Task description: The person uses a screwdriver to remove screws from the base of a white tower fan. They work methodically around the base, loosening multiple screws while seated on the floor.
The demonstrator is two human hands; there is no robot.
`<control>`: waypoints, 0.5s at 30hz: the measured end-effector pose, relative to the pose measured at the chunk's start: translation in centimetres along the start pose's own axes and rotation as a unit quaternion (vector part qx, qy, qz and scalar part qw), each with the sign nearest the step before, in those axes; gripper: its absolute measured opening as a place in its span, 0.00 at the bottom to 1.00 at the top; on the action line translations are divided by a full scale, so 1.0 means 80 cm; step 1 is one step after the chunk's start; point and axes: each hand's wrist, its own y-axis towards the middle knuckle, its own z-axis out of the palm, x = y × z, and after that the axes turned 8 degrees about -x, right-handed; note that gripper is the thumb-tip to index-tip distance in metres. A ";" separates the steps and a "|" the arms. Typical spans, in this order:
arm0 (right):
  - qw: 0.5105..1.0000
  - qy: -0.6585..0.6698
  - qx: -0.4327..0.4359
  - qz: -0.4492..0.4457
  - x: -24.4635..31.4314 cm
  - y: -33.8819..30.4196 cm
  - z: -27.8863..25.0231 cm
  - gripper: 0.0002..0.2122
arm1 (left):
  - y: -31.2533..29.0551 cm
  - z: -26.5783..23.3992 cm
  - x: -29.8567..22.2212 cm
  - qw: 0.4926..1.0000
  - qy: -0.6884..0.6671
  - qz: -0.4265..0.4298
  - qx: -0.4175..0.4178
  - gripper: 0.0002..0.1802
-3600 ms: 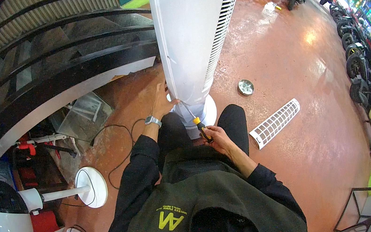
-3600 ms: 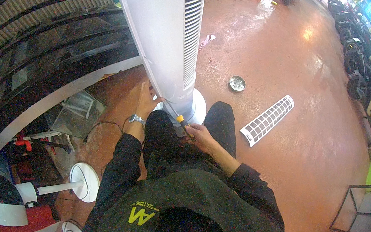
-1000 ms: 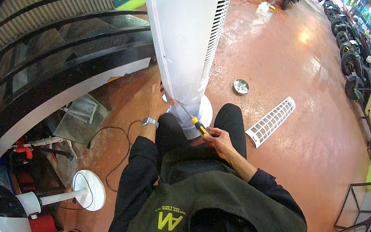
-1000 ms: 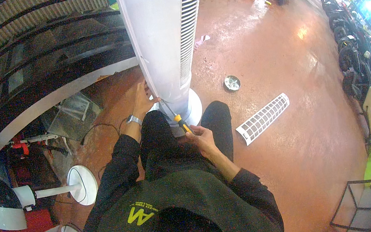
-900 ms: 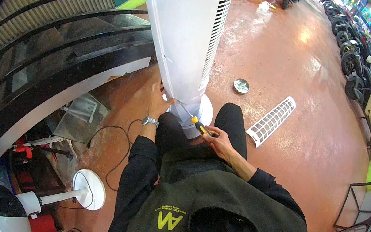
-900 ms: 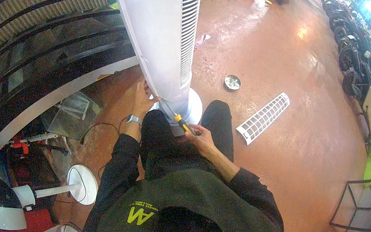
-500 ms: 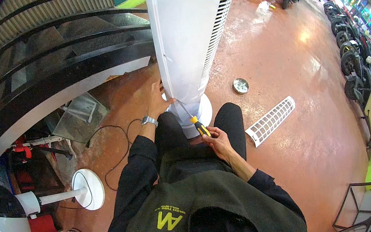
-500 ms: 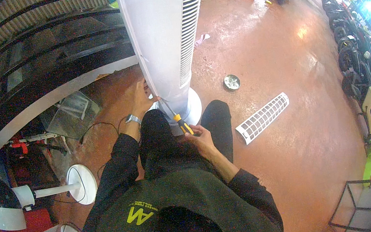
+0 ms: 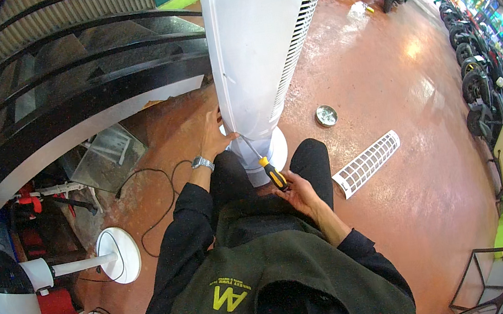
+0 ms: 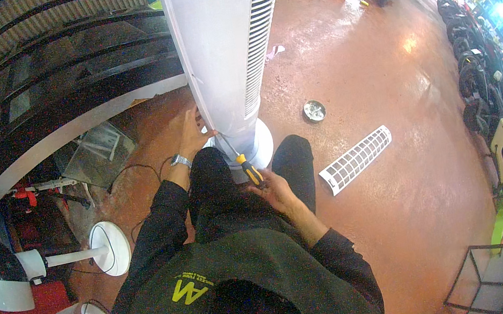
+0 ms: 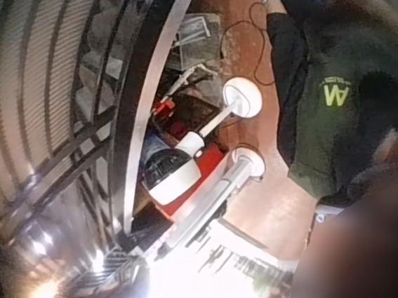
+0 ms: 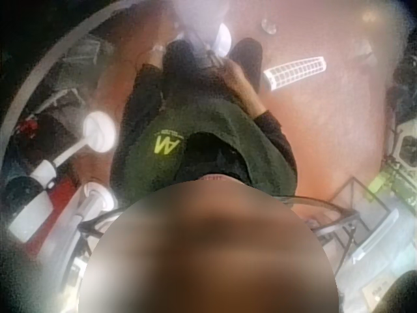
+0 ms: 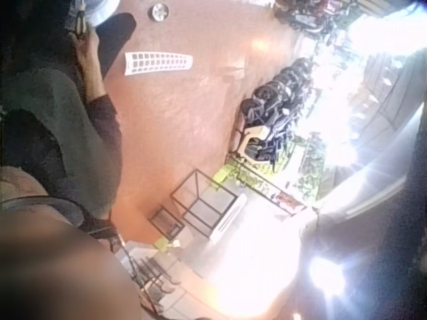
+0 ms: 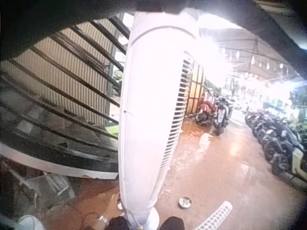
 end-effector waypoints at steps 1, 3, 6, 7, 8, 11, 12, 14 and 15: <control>1.000 -0.021 0.011 0.003 -0.001 0.002 -0.005 0.20 | 0.000 0.001 0.002 1.000 0.001 0.004 -0.001 0.62; 0.997 -0.065 0.035 0.009 0.004 -0.002 0.001 0.21 | 0.001 0.003 0.011 1.000 -0.022 0.005 0.001 0.62; 0.965 -0.240 -0.009 -0.103 -0.006 0.004 0.005 0.22 | 0.006 0.005 0.023 0.999 -0.043 -0.019 0.003 0.62; 0.942 -0.303 -0.021 -0.144 -0.010 0.008 0.003 0.21 | 0.007 0.005 0.027 0.998 -0.048 -0.030 0.003 0.62; 0.892 -0.417 -0.031 -0.170 -0.006 0.006 0.006 0.24 | 0.007 0.005 0.025 0.999 -0.042 -0.023 0.004 0.62; 0.967 -0.197 -0.027 -0.156 -0.020 0.007 0.005 0.25 | 0.000 0.004 0.015 1.000 -0.015 -0.011 0.004 0.62; 1.000 -0.027 -0.004 -0.012 -0.009 0.006 0.000 0.25 | -0.006 0.006 0.007 1.000 -0.002 -0.013 0.003 0.61; 0.998 0.005 -0.003 0.057 -0.004 0.005 -0.005 0.24 | -0.010 0.006 0.003 1.000 0.005 -0.010 0.001 0.61; 0.996 0.020 -0.002 0.091 -0.002 0.005 -0.005 0.24 | -0.009 0.006 0.004 1.000 -0.001 -0.006 0.001 0.62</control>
